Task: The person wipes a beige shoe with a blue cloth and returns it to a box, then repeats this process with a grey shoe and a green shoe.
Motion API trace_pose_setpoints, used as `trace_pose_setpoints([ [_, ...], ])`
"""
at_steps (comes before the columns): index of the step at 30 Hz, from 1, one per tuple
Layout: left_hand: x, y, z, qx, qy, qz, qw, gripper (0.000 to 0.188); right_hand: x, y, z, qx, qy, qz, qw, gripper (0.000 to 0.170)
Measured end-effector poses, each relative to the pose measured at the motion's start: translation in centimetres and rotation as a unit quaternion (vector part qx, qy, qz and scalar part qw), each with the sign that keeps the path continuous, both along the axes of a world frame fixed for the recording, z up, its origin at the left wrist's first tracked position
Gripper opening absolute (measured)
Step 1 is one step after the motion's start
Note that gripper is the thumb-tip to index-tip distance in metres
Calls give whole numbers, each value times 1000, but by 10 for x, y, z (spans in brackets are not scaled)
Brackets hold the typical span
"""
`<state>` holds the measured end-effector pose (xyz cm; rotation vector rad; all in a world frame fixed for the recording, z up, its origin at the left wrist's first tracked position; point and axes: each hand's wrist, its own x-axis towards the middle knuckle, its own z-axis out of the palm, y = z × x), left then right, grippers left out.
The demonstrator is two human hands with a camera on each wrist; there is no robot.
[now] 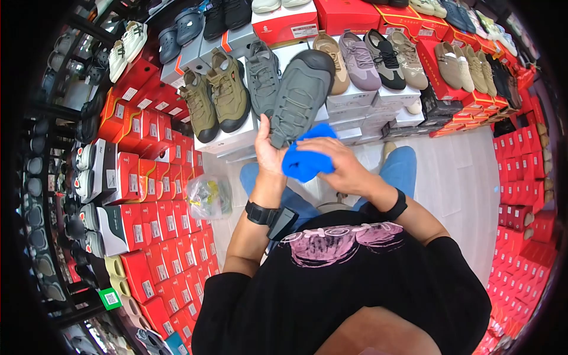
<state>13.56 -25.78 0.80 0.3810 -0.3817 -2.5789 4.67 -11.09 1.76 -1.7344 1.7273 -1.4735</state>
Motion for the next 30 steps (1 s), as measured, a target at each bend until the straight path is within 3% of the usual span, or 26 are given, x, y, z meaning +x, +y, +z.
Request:
trace_pose_setpoints([
  [1, 1, -1, 5, 1, -1, 3, 1000, 54, -2, 4, -7, 37, -178, 39, 983, 46],
  [2, 1, -2, 8, 34, 5, 28, 999, 51, -8, 8, -13, 68, -261, 7, 963, 42],
  [4, 3, -5, 7, 77, 26, 65, 995, 45, -20, -2, 8, 25, -352, -101, 930, 43],
  [7, 2, -1, 4, 103, 20, 49, 993, 43, -42, -31, 35, -167, -262, -189, 932, 41],
  [9, 2, 2, 0, 100, 26, 35, 994, 43, -50, -48, 37, -234, -107, -224, 940, 46],
  [11, 2, 5, 1, 150, 72, 6, 986, 42, -46, -51, 40, -203, 145, -240, 938, 53],
  [12, 3, 4, 1, 149, 72, 7, 986, 42, -41, -52, 30, -199, 191, -227, 934, 56],
  [15, 14, -9, -13, 178, 57, 80, 979, 41, -8, -40, -3, -149, 159, -144, 965, 54],
  [17, 28, -27, -37, 5, 198, 18, 980, 39, 7, -30, -25, -122, 149, -117, 974, 53],
  [18, 28, -35, -37, 32, 278, -8, 960, 39, 11, -26, -36, -98, 141, -95, 981, 51],
  [19, 32, -37, -29, 32, 277, -6, 960, 39, 13, -22, -47, -98, 140, -93, 981, 51],
  [21, 37, -39, -16, 196, 299, 39, 933, 39, 16, -15, -70, 77, 19, 23, 997, 43],
  [22, 32, -39, -17, 57, 304, 50, 950, 40, 20, -13, -79, 133, -151, 30, 979, 34],
  [23, 33, -40, -16, 54, 306, 51, 949, 40, 19, -21, -89, 196, -483, 13, 853, 30],
  [25, 32, -26, 10, 105, 273, 34, 956, 33, 10, -36, -78, 206, -699, 2, 685, 33],
  [26, 32, -25, 5, 105, 272, 34, 956, 33, 6, -43, -75, 206, -700, 1, 684, 33],
  [28, 30, -25, -5, 114, 267, 28, 956, 40, 0, -55, -70, 184, -829, 18, 528, 39],
  [30, 30, -26, -5, 99, 251, 31, 962, 40, 5, -55, -66, 178, -840, 22, 513, 40],
])
